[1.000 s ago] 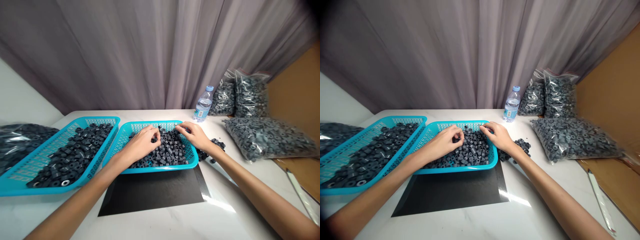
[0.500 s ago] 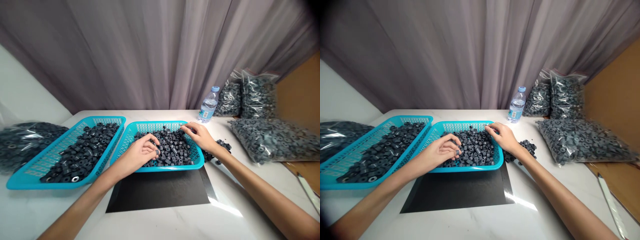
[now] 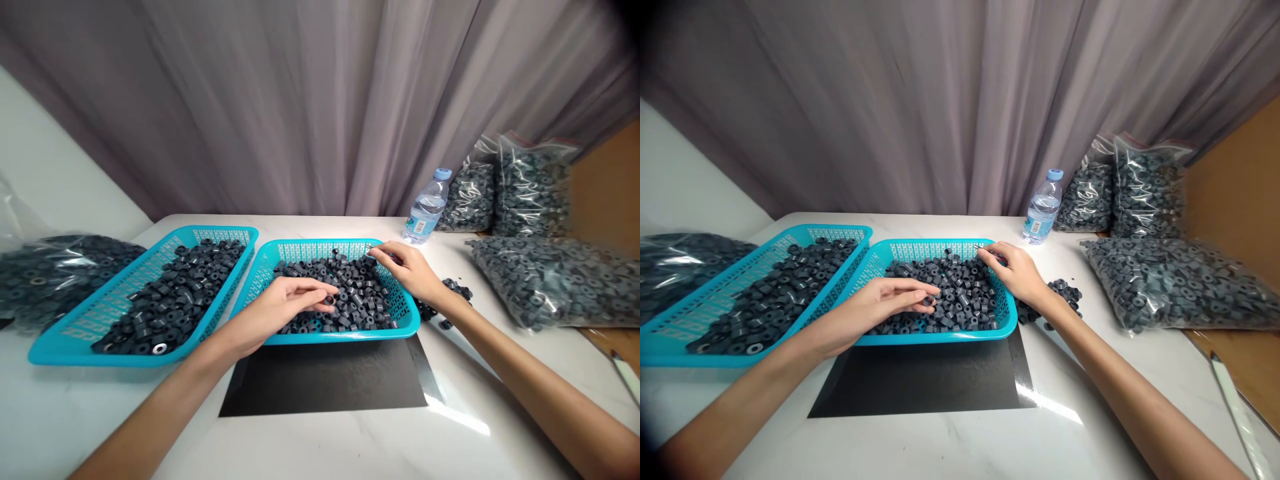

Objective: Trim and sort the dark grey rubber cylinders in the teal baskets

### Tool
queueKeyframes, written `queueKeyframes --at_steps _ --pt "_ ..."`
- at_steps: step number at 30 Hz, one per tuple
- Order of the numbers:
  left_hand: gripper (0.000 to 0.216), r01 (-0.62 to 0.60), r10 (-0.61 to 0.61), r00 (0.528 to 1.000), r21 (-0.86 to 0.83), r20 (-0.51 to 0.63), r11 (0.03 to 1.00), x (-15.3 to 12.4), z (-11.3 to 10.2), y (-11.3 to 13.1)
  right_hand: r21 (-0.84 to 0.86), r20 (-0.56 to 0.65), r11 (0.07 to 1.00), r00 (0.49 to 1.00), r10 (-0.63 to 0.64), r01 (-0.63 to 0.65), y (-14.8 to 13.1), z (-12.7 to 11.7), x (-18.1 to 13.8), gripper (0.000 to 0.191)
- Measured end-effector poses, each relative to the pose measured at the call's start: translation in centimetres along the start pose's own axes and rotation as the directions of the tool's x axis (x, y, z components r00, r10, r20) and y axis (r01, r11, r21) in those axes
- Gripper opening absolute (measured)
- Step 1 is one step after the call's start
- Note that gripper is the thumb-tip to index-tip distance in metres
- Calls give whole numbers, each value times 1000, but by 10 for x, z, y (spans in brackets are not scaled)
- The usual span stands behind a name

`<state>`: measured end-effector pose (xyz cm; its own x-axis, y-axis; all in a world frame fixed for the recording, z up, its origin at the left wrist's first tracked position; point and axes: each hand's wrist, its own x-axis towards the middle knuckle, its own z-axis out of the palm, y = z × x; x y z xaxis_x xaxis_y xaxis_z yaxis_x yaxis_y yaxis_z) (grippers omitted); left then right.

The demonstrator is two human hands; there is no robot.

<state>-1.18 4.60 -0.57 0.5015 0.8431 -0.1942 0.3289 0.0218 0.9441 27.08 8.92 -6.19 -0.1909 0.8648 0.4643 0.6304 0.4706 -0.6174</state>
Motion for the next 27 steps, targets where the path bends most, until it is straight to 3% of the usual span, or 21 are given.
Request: queueKeyframes --at_steps 16,18,20,23,25,27 --pt "34 32 -26 999 -133 40 991 -8 -5 9 7 5 1000 1000 9 -9 2 1 -1 42" --pt "31 -10 6 998 -79 -56 997 -15 -17 17 0 4 1000 1000 5 -5 1 1 -1 41" --pt "30 -24 35 967 45 -252 999 -23 -38 23 -4 3 1000 1000 5 -5 0 1 -1 40" --pt "31 99 96 821 307 -563 947 -34 -81 17 -7 7 1000 1000 6 -6 0 1 -2 39" --pt "31 205 155 767 467 -622 860 -39 -106 6 -8 10 1000 1000 8 -8 0 1 -2 39" --pt "31 257 207 765 583 -610 771 -41 -121 -4 -7 14 1000 1000 8 -7 -1 1 -2 39"
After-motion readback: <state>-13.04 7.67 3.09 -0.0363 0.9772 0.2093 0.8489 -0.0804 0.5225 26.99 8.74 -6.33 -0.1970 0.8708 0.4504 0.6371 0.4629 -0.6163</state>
